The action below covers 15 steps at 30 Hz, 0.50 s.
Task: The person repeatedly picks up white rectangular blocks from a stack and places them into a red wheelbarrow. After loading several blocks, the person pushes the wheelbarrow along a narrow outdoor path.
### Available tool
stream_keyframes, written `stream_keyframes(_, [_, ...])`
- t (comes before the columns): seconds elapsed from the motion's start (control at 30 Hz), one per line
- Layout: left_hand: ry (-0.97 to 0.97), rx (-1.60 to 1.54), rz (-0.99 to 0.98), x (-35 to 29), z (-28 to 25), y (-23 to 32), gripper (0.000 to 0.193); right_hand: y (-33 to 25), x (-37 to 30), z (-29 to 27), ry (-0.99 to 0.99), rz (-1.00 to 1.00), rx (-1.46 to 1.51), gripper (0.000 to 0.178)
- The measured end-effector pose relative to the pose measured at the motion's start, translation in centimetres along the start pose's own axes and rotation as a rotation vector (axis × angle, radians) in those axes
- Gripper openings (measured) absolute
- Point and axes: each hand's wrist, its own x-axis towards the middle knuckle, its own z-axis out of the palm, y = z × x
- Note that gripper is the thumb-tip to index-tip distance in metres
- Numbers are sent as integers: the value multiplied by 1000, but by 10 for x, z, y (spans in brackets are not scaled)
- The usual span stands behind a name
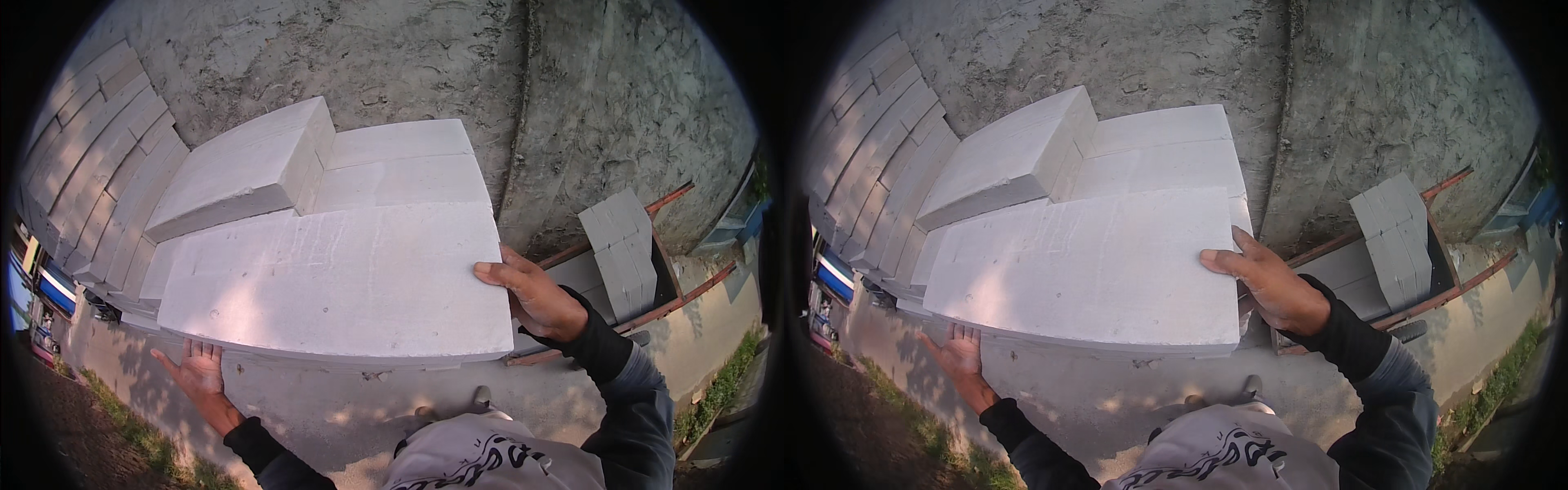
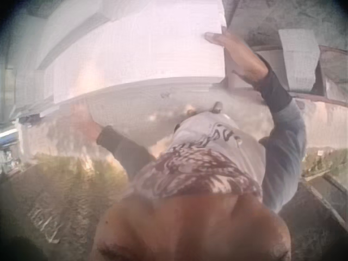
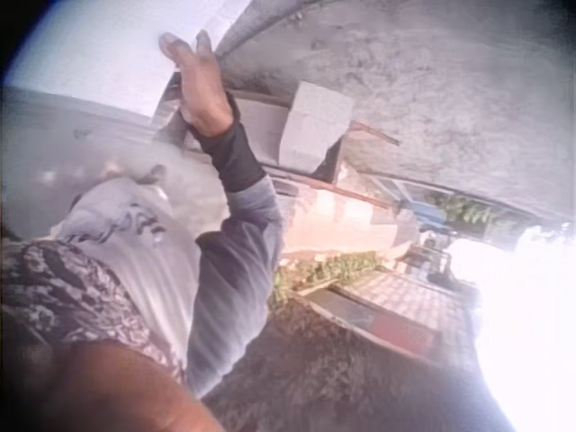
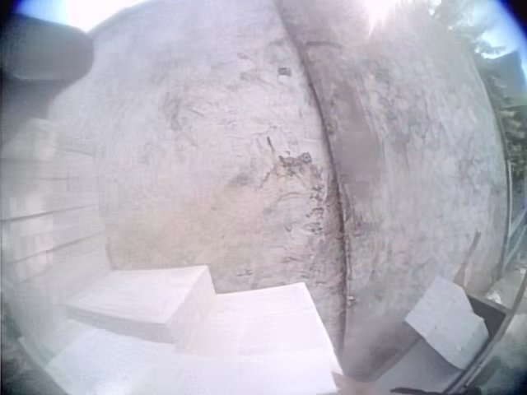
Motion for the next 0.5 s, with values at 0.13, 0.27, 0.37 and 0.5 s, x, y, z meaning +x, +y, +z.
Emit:
stream_keyframes(0.13, [42,155,138,26,24,5,117,-1,-29,-7,8,-95,-142,119])
stream_keyframes(0.27, [-276,601,581,35,18,-37,89,3,-39,-3,72,-109,-244,125])
stream_keyframes(0.37, [-198,662,723,-16,71,-90,87,21,-35,-7,81,-151,-241,124])
stream_keyframes(0.5, [-174,613,723,-61,123,-124,84,28,-49,-28,69,-195,-155,126])
